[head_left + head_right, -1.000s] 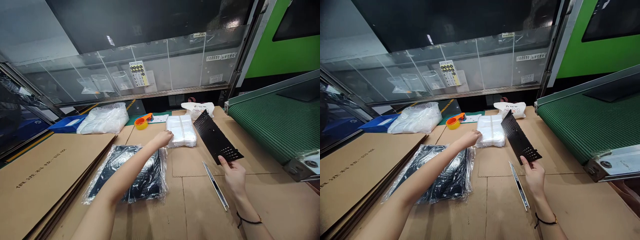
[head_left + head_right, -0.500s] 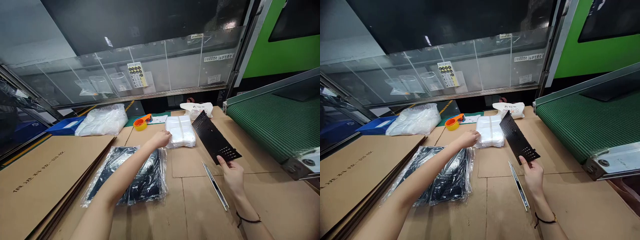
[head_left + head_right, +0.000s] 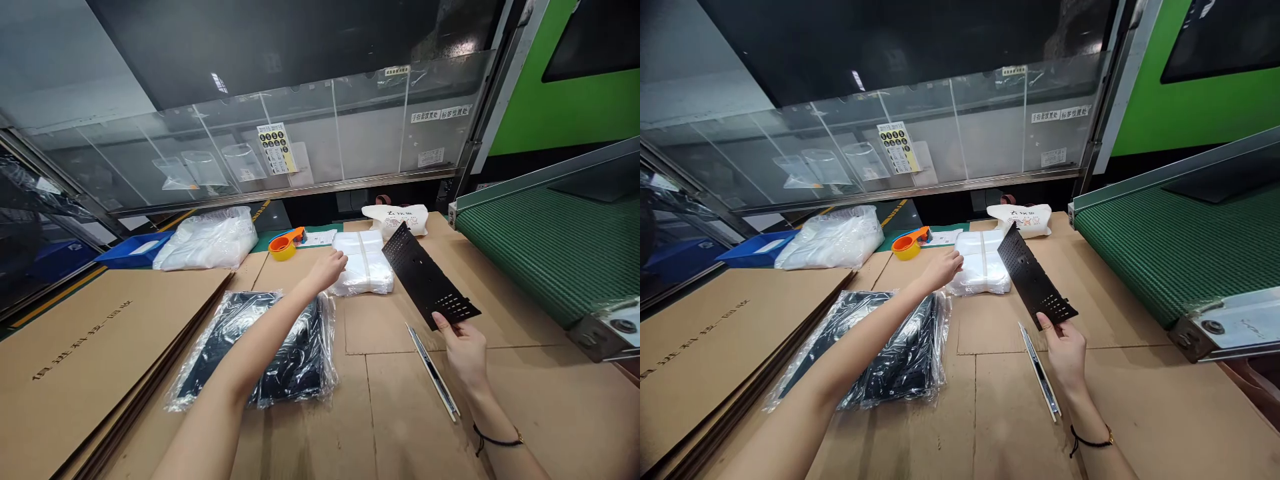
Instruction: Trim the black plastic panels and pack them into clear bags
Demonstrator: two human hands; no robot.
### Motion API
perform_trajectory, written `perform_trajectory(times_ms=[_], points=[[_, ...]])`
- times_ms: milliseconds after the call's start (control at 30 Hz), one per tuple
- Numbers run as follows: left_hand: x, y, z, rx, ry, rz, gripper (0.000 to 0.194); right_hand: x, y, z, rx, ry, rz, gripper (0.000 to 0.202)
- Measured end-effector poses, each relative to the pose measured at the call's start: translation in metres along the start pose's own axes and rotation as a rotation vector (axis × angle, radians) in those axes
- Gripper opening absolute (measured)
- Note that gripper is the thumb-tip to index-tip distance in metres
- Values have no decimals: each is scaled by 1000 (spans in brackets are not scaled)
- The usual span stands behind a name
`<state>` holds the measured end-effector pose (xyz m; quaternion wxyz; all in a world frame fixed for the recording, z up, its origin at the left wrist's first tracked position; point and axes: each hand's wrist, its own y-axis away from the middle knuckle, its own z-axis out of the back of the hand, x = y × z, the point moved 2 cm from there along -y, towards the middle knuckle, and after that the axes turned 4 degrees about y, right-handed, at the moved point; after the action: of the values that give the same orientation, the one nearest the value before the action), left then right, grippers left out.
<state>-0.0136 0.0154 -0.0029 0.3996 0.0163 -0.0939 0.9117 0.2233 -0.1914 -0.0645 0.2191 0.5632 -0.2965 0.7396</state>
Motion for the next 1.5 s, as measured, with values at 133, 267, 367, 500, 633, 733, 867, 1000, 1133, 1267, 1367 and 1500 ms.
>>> perform_trajectory(times_ms=[133, 267, 367, 500, 633, 733, 867, 1000, 1133, 1267, 1367, 1500], points=[[2, -7, -5, 12, 102, 49, 3, -2, 0, 0, 8, 14, 11, 71], [-1, -9, -7, 17, 165, 28, 9, -1, 1, -2, 21, 25, 37, 70], [-2, -11, -9, 2, 220, 70, 9, 0, 5, -4, 47, 40, 62, 64], [1, -16, -12, 2, 317, 162, 21, -1, 10, -6, 97, 67, 105, 56], [0, -19, -13, 14, 416, 192, 19, -3, 12, -10, 151, 89, 162, 56], [-1, -20, -14, 37, 495, 222, 16, -5, 15, -16, 209, 103, 213, 57], [1, -21, -18, 53, 620, 296, 19, -4, 20, -23, 265, 135, 271, 59], [5, -24, -22, -9, 780, 400, 20, 1, 22, -26, 297, 154, 299, 60], [6, -29, -20, -142, 1001, 505, 22, 6, 24, -26, 311, 153, 289, 62], [4, -28, -8, -268, 1173, 560, 23, 8, 25, -26, 304, 125, 237, 64], [-1, -13, 3, -307, 1226, 553, 9, 8, 23, -23, 287, 80, 164, 62], [-9, 20, 13, -302, 1170, 516, 17, 11, 19, -14, 244, -29, 41, 60]])
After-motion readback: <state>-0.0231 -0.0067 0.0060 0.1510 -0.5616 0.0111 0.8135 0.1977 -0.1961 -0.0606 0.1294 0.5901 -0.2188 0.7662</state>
